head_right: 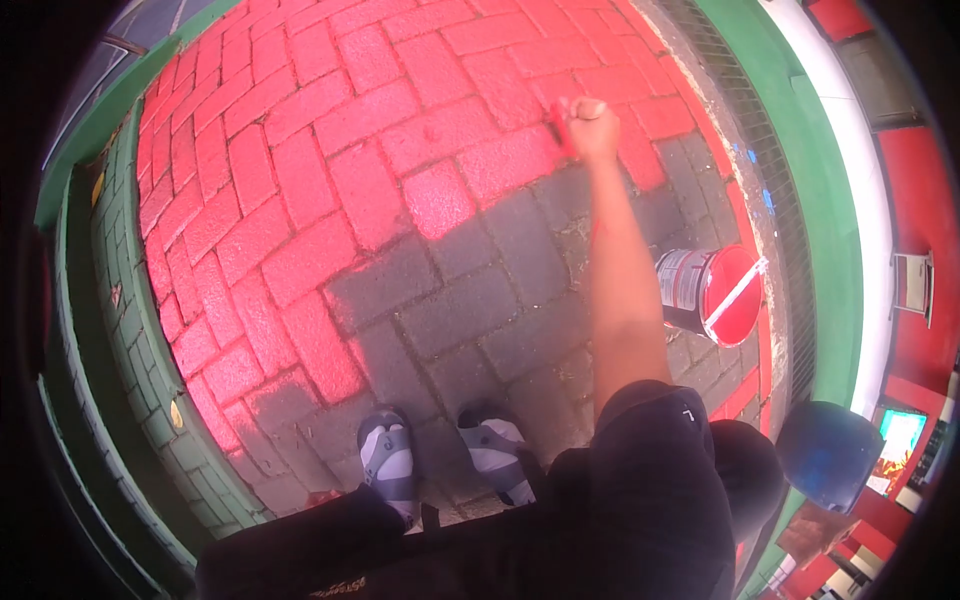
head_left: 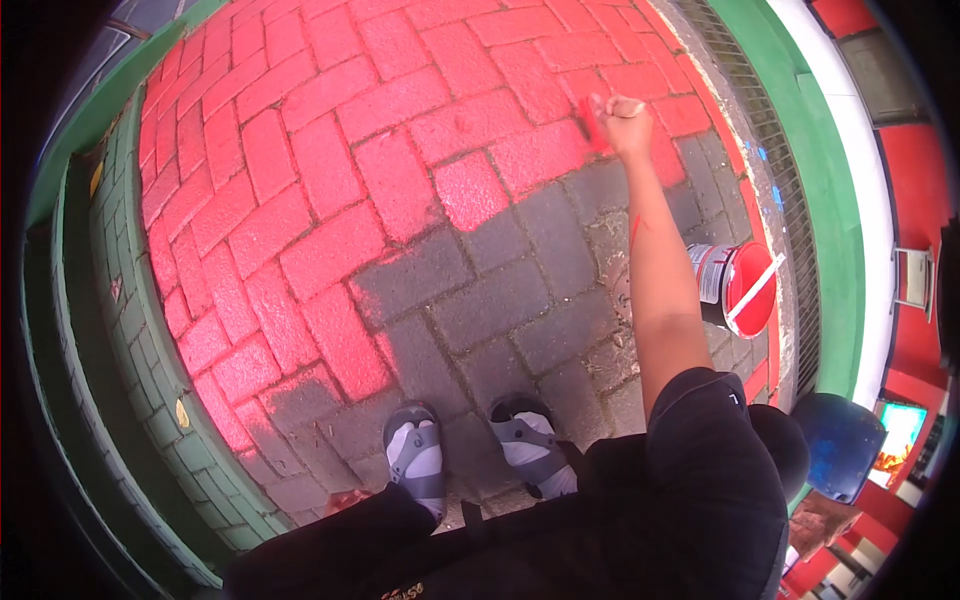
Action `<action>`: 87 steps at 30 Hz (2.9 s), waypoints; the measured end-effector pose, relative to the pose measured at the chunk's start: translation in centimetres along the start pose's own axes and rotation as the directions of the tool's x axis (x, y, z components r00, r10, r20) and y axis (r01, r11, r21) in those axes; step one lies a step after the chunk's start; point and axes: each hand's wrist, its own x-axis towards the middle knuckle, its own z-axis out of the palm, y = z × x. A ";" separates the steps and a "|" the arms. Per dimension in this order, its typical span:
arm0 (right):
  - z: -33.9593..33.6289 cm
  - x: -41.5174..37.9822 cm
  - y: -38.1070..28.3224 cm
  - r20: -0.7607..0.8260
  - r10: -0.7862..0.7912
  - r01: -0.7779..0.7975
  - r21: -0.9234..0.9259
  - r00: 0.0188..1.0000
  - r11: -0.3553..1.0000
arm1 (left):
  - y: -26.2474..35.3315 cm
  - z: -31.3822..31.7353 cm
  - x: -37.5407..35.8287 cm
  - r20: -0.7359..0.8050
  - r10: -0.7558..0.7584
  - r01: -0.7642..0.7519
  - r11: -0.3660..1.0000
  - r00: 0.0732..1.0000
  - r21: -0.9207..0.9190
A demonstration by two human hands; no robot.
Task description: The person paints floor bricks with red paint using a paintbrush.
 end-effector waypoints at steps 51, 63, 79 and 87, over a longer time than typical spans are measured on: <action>2.2 0.5 0.0 0.402 -0.071 0.144 -0.154 0.913 0.978 | 15.7 15.5 -0.6 0.155 0.505 -0.374 0.368 0.849 0.852; 5.4 -8.5 -6.3 0.419 -0.276 0.297 0.017 0.865 0.955 | 34.7 21.0 -9.0 0.469 0.227 -0.395 -0.307 0.853 0.866; 7.7 -11.7 -6.4 0.463 -0.335 0.498 -0.292 0.821 0.816 | 20.2 45.1 13.0 -0.083 0.366 0.084 0.012 0.927 0.996; 3.6 -2.4 -0.1 0.183 0.152 -0.147 -0.045 0.971 0.988 | 21.0 45.5 12.8 -0.095 0.324 0.075 0.075 0.941 0.994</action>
